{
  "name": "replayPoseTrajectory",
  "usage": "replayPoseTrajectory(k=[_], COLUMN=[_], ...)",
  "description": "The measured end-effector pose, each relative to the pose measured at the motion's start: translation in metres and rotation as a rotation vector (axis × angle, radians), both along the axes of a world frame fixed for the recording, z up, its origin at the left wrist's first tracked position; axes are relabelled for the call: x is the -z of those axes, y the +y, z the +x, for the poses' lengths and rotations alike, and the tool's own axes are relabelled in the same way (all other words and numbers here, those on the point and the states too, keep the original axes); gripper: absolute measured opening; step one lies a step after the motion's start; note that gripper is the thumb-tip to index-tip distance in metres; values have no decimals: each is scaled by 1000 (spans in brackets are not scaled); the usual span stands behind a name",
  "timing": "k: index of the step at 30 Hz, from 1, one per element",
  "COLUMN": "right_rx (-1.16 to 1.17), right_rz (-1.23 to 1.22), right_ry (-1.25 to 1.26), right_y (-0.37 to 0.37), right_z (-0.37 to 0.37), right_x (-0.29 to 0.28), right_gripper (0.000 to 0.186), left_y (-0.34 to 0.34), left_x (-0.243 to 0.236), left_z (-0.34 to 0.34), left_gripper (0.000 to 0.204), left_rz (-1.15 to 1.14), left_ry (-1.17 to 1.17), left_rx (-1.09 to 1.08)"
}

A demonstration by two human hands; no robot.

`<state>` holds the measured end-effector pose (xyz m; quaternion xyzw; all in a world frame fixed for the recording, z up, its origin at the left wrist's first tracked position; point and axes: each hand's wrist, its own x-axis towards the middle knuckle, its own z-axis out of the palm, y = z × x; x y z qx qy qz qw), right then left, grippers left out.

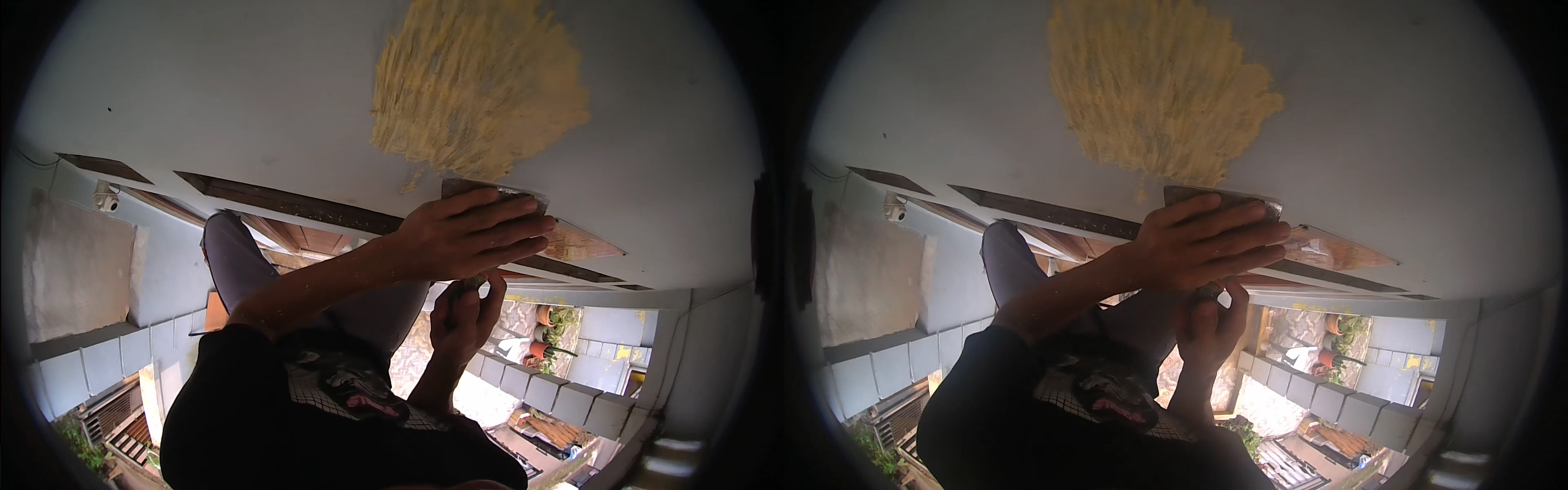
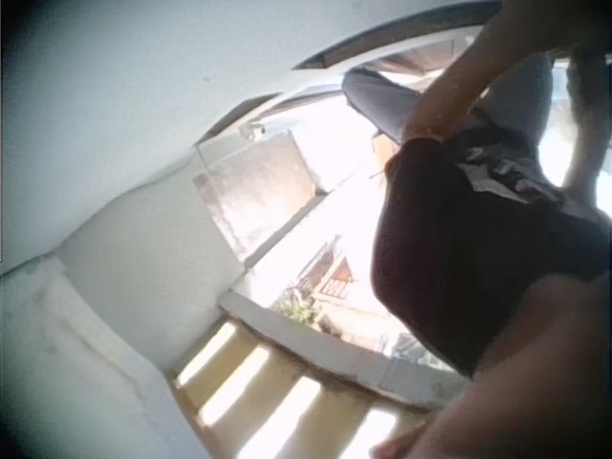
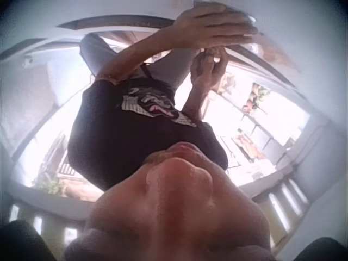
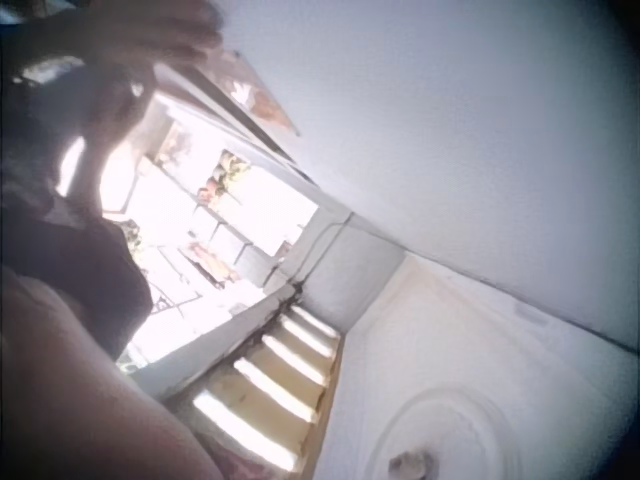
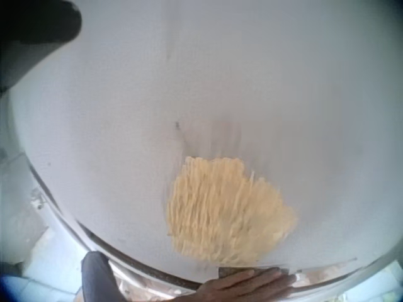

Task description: The person uses a trowel to apply a yellowish plaster-like material to a white ceiling surface. They repeatedly spread and smooth the material in a consistent motion, gradually covering a larger area of the ceiling.

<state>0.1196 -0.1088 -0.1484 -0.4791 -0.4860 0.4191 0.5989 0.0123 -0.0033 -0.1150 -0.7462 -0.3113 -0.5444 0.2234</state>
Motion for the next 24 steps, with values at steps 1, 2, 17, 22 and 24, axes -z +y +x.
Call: replayPoseTrajectory(k=[1, 2, 17, 22, 24], right_rx=[-22, -44, 37, -8, -60], right_rz=[-14, -29, 21, 127, 51], right_ry=[9, 17, 31, -117, -8], right_y=[4, 4, 3, 10, -1], right_z=[3, 5, -1, 3, 5], right_x=[-3, -3, 12, 23, 20], right_gripper=[52, 52, 58, 49, 47], left_y=[-3, -7, -6, 0, -5], left_x=[1, 5, 11, 14, 18], left_z=[1, 4, 6, 7, 8], left_gripper=[37, 37, 42, 40, 39], left_rz=[-7, -33, -38, 16, 26], left_ry=[9, -9, 26, 22, 5], left_rx=[-18, -9, -17, -71, -78])
